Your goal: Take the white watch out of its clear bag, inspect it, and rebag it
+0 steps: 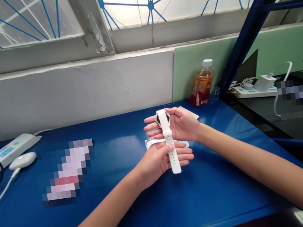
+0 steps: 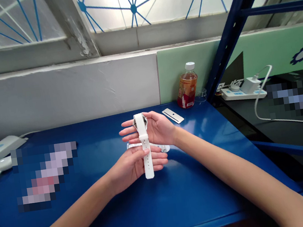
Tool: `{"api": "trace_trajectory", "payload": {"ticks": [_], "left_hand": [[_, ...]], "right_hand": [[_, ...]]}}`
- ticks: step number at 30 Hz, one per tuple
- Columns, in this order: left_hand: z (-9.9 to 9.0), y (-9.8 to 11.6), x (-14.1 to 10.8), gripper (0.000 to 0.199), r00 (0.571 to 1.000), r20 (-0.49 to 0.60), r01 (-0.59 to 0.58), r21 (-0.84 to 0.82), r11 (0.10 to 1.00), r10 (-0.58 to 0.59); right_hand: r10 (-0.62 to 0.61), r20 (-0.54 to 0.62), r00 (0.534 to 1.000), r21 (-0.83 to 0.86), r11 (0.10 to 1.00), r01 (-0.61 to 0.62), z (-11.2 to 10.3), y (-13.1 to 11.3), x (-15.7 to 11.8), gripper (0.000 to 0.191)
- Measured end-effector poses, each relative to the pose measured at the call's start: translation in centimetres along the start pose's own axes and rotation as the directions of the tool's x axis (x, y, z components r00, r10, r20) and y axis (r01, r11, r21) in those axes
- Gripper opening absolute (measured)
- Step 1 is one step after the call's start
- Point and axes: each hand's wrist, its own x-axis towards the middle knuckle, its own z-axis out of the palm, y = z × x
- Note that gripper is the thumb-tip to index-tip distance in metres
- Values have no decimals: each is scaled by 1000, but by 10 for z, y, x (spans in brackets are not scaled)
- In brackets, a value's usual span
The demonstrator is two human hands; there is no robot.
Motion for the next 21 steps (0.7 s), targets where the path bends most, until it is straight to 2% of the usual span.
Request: {"api": "trace_trajectory", "payload": {"ticks": [4,6,8,11,13,15,18,21], "left_hand": [[3,1,0,27,1000,-27,5,11,1000,-5],[3,2,1,28,999,-48,8,2,1000,-7],[0,5,0,40,999,-46,18,-75,997,-22],[-6,12,-1,69,999,3,35,-322,946,-36],[-8,16,-3,78,999,-38,-18,-415,910,2],[-6,18,-3,80,995,-96,-53,-425,904,13],[-1,17,-2,71,990,-142,-37,-383,923,-20],[2,13,-2,55,988,-153,-72,-337,939,21]], "right_hand": [[-16,-42,999,6,1000,16,1,0,1,55],[-58,-101,993,22,998,61,-1,0,3,50],[-122,-174,977,63,989,134,-6,-1,4,42],[-236,-279,931,136,950,282,-16,-7,5,33],[-308,-357,882,134,917,375,-21,-11,6,33],[-365,-404,839,75,900,428,-22,-13,6,35],[-430,-366,825,-61,896,440,-15,-11,7,34],[-413,-244,877,-182,908,377,-5,-6,6,33]]}}
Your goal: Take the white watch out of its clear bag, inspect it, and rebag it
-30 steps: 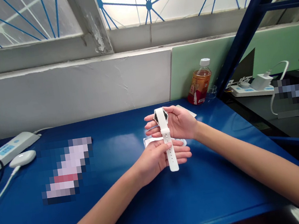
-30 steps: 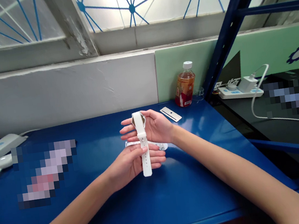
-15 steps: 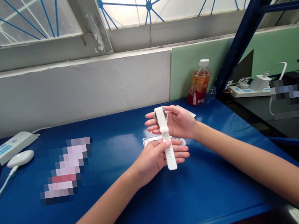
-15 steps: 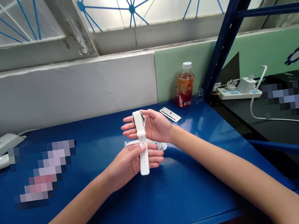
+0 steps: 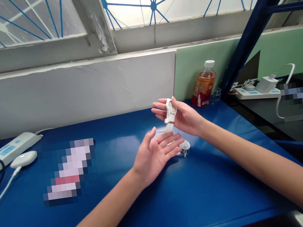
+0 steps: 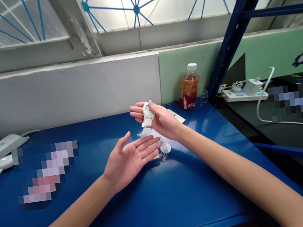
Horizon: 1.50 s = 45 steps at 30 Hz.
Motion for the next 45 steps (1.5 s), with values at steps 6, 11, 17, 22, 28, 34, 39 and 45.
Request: {"api": "trace_trajectory", "payload": {"ticks": [6,11,17,22,28,34,39,45], "left_hand": [[-4,-3,3,27,986,86,-155,136,978,144],[-7,-7,4,30,987,66,-158,308,938,144],[-2,-12,0,41,988,84,-153,471,869,128],[0,-15,0,44,996,44,-87,500,861,75],[0,-14,-1,40,997,46,-69,468,881,54],[0,-17,-2,37,997,83,-43,454,890,6],[-4,-18,0,37,992,122,-30,437,899,-27],[-3,-19,1,37,996,83,-19,447,894,-20]], "right_hand": [[-28,154,988,-439,894,94,5,-1,-6,31],[-19,200,980,-595,792,137,2,-2,-9,31],[174,250,952,-351,933,-79,1,8,-9,33],[313,302,900,-45,948,-314,3,3,-9,56],[346,357,868,-6,930,-368,8,-13,-12,72],[353,358,864,27,922,-387,8,-9,-12,69],[361,371,855,53,911,-408,9,-4,-12,71],[364,407,838,39,909,-414,11,-8,-13,75]]}}
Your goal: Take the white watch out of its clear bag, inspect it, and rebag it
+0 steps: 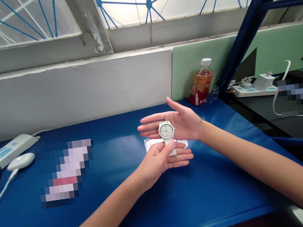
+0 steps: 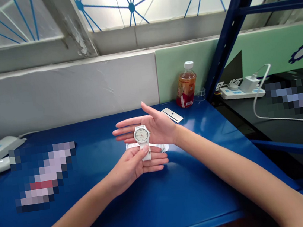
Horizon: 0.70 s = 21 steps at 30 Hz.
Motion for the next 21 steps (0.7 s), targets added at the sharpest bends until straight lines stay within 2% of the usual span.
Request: {"api": "trace_trajectory", "payload": {"ticks": [4,8,21], "left_hand": [[1,0,0,34,998,-54,13,17,1000,-12],[1,0,0,34,998,-62,20,4,1000,-20],[5,3,-1,34,994,-106,36,41,999,-31]], "right_hand": [[-1,-12,1000,-26,1000,1,0,-2,-1,77],[-5,-35,999,-40,999,4,0,-1,-1,76],[-16,-6,1000,-12,1000,16,-1,0,0,83]]}}
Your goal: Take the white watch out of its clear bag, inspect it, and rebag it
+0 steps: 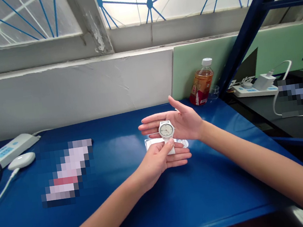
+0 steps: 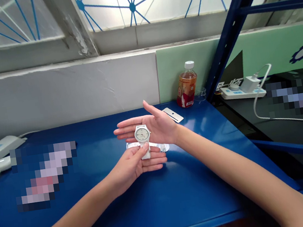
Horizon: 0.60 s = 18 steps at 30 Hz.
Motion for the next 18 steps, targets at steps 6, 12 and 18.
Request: {"api": "trace_trajectory", "payload": {"ticks": [6,12,18], "left_hand": [[-3,-2,1,34,1000,13,-9,-11,1000,9],[-3,-1,1,36,1000,27,10,-48,999,-9],[-4,-3,3,41,999,36,27,-79,997,-24]], "right_hand": [[11,-32,999,-17,1000,-12,1,-1,0,82],[18,-63,998,7,1000,-17,-2,1,0,77],[18,-105,994,17,1000,-16,-3,4,2,77]]}}
